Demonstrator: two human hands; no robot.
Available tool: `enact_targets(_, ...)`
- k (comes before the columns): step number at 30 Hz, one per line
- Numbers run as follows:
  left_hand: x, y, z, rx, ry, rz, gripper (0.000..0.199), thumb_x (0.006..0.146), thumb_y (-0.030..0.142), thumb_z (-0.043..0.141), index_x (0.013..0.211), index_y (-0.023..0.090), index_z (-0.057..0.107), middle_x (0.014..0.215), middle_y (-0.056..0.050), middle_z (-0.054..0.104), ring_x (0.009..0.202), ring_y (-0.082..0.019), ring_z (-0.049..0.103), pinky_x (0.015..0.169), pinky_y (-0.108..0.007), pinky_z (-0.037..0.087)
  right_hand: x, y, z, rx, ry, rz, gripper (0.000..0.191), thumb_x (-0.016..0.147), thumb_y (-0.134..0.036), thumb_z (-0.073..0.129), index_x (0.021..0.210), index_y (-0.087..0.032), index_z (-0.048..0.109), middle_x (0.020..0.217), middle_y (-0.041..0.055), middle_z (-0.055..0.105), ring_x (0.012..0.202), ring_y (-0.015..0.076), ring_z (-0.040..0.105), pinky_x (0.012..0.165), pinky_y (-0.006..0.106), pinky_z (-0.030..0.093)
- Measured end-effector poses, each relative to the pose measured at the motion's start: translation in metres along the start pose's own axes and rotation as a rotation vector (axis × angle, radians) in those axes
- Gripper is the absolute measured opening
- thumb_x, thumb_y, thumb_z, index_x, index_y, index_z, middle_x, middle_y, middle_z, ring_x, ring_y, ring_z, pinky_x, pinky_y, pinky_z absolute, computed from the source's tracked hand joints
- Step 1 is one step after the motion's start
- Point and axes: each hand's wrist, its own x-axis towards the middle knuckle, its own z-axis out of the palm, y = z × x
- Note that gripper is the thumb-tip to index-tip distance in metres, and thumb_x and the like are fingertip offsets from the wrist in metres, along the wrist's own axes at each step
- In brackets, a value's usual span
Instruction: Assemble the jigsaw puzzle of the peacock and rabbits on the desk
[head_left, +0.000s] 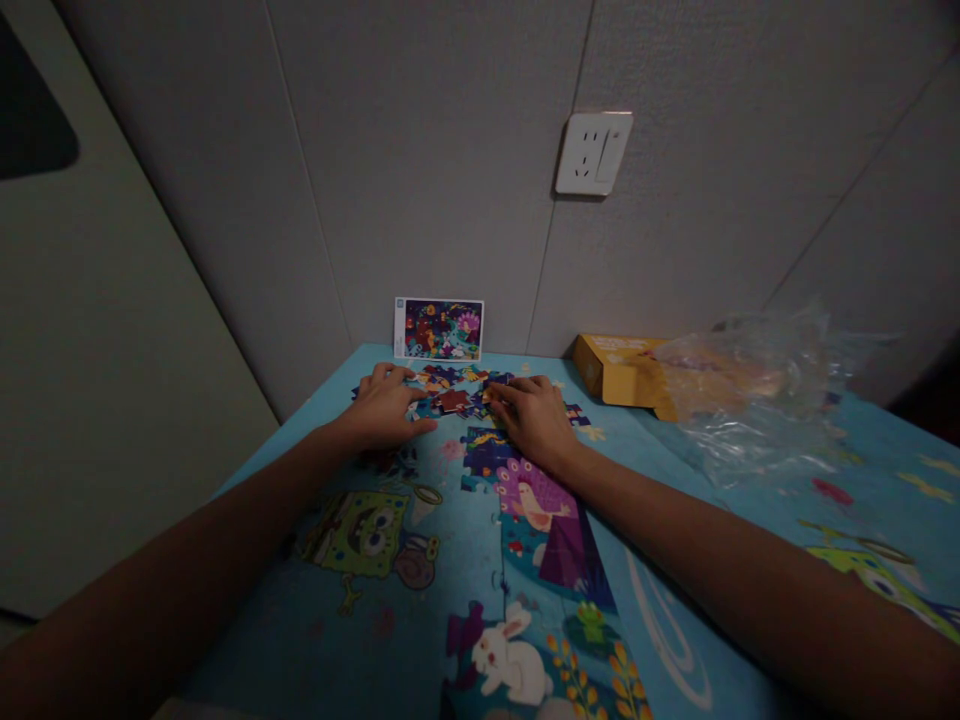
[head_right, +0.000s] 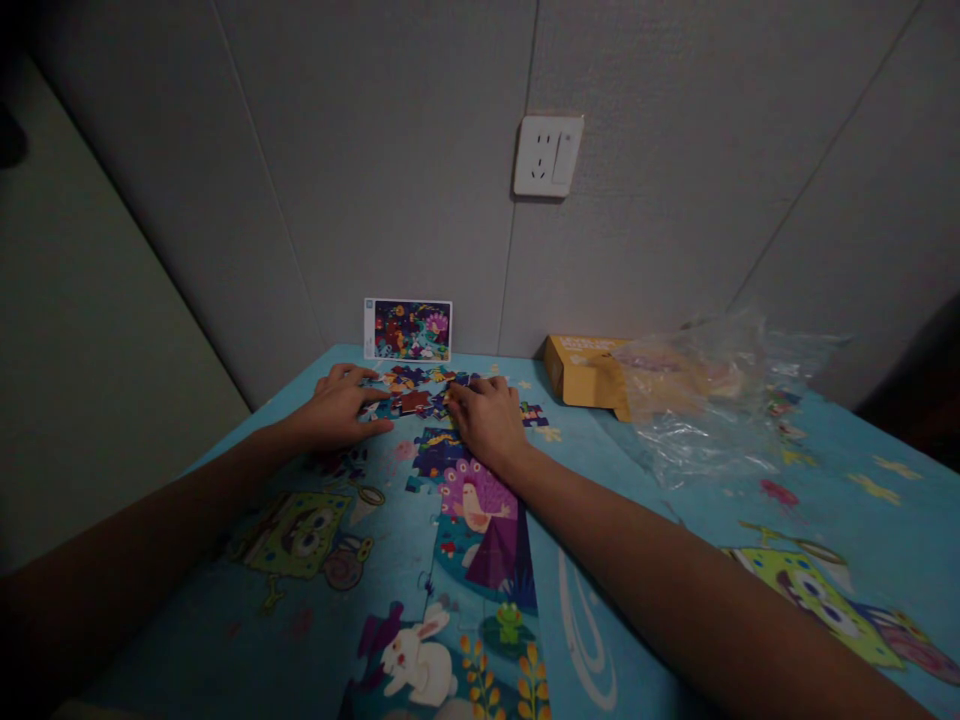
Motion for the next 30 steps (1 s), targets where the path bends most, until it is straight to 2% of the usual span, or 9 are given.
enact_targets(4,0.0010,-0.0014,0.0032,-0.030,-0.022,-0.007,0.061,0.080,0.058,0.059,0.132,0.026,0.063,0.144,-0.015,0.048,0.134,-0.044,0.033,0.103,-0.061,0.034,-0.0014,-0.0001,0.0034,0.000,0.080,0.018,0.034,0.096,-0.041,0.051,0.119,-0.026,0.071,0.126,0.0159,0.057,0.112,0.0326,0.049,0.091,0.046,0.040)
enact_targets(9,0.0025,-0.0011,0.0039,-0.059,-0.032,-0.003,0.056,0.080,0.056,0.060,0.127,0.025,0.066,0.144,-0.013,0.048,0.135,-0.040,0.033,0.106,-0.056,0.034,-0.0022,0.0002,0.0054,0.041,0.114,-0.017,0.030,0.094,-0.038,0.054,0.113,-0.022,0.072,0.122,0.0160,0.057,0.111,0.0316,0.049,0.092,0.047,0.041)
enact_targets(15,0.0022,0.0022,0.0010,-0.099,-0.025,-0.022,0.054,0.076,0.054,0.065,0.120,0.021,0.068,0.144,-0.012,0.047,0.136,-0.038,0.033,0.108,-0.054,0.034,-0.0034,-0.0029,0.0018,0.076,0.147,-0.134,0.028,0.093,-0.033,0.056,0.112,-0.020,0.071,0.118,0.0135,0.060,0.109,0.0300,0.050,0.092,0.045,0.041)
enact_targets(22,0.0014,0.0007,0.0049,-0.137,0.153,0.079,0.050,0.070,0.047,0.071,0.112,0.020,0.066,0.138,-0.012,0.052,0.131,-0.038,0.038,0.108,-0.055,0.033,-0.0043,-0.0052,-0.0008,0.134,0.160,-0.278,0.031,0.094,-0.033,0.055,0.118,-0.018,0.066,0.117,0.0133,0.063,0.107,0.0294,0.050,0.091,0.045,0.041)
enact_targets(26,0.0006,0.0004,0.0050,-0.156,0.267,0.195,0.048,0.072,0.040,0.070,0.115,0.022,0.061,0.128,-0.009,0.058,0.125,-0.033,0.042,0.107,-0.050,0.032,-0.0038,-0.0055,-0.0026,0.178,0.135,-0.334,0.037,0.094,-0.034,0.055,0.126,-0.018,0.061,0.118,0.0129,0.064,0.107,0.0296,0.050,0.092,0.047,0.041)
enact_targets(30,-0.0002,0.0016,0.0018,-0.124,0.291,0.239,0.040,0.078,0.031,0.065,0.116,0.021,0.058,0.120,-0.008,0.060,0.116,-0.030,0.046,0.102,-0.046,0.035,-0.0034,-0.0069,-0.0043,0.209,0.109,-0.384,0.040,0.093,-0.034,0.057,0.129,-0.018,0.058,0.120,0.0117,0.065,0.106,0.0287,0.050,0.094,0.045,0.040)
